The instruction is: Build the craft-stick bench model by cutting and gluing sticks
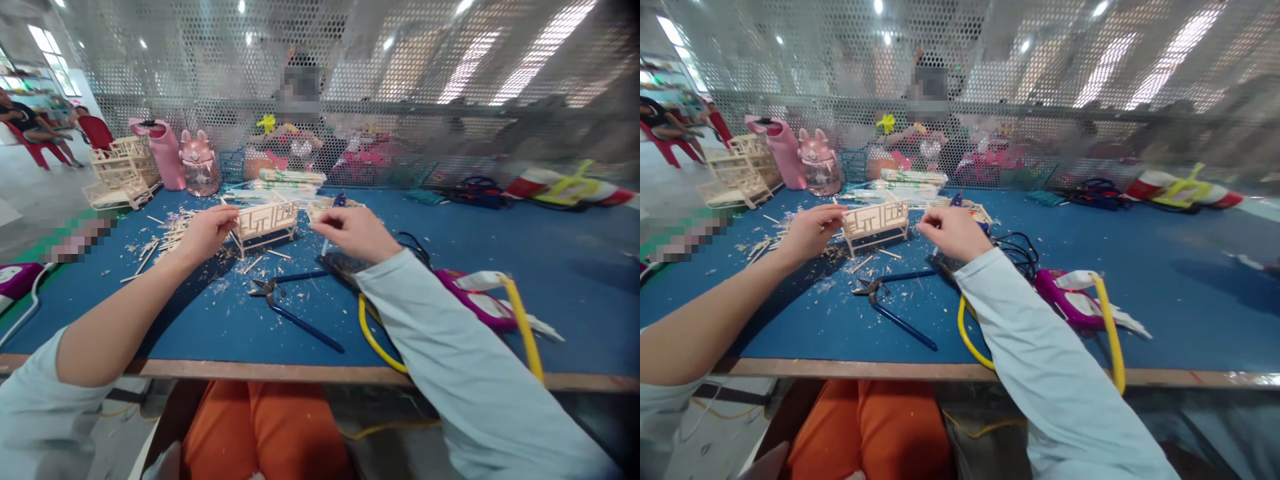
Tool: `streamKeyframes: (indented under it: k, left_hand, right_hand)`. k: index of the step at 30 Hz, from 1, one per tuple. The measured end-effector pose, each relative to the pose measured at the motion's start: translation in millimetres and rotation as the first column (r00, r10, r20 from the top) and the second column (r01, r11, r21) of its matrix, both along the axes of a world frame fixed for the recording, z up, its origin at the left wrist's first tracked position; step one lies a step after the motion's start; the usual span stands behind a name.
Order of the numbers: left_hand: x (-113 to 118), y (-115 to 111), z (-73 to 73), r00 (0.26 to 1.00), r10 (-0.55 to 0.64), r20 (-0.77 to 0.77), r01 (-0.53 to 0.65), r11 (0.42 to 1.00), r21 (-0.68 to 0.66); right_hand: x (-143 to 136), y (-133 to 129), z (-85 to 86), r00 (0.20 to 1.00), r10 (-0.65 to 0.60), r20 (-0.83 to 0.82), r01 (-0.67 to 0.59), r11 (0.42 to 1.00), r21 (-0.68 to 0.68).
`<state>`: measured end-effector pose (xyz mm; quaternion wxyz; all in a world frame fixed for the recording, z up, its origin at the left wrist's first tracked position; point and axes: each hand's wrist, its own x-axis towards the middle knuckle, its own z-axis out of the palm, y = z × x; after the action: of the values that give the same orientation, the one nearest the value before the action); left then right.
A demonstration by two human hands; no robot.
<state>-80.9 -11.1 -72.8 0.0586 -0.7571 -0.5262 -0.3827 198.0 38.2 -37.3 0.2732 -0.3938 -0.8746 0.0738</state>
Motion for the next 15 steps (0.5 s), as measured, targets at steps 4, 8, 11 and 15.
streamKeyframes:
  k: [4, 8, 11, 15]
  left_hand:
    - [-2.8, -7.7, 7.9, 0.992, 0.101, 0.079, -0.104, 0.994, 0.03]
    - [0.5, -15.9, 16.9, 0.922, 0.224, 0.315, -0.234, 0.972, -0.006]
    - [6.2, -18.4, 16.7, 0.885, 0.223, 0.408, -0.206, 0.975, -0.085]
    - [10.1, -16.4, 9.9, 0.901, 0.208, 0.38, -0.16, 0.975, -0.155]
  right_hand:
    - [21.0, -16.2, 14.6, 0.996, 0.005, 0.093, 0.004, 0.995, -0.101]
    - [11.4, -35.0, 8.7, 0.964, 0.156, 0.216, -0.106, 0.968, -0.228]
    - [-11.4, -38.3, 3.6, 0.942, 0.208, 0.264, -0.148, 0.961, -0.232]
    - [-46.0, -31.6, -1.9, 0.887, 0.287, 0.362, -0.211, 0.948, -0.237]
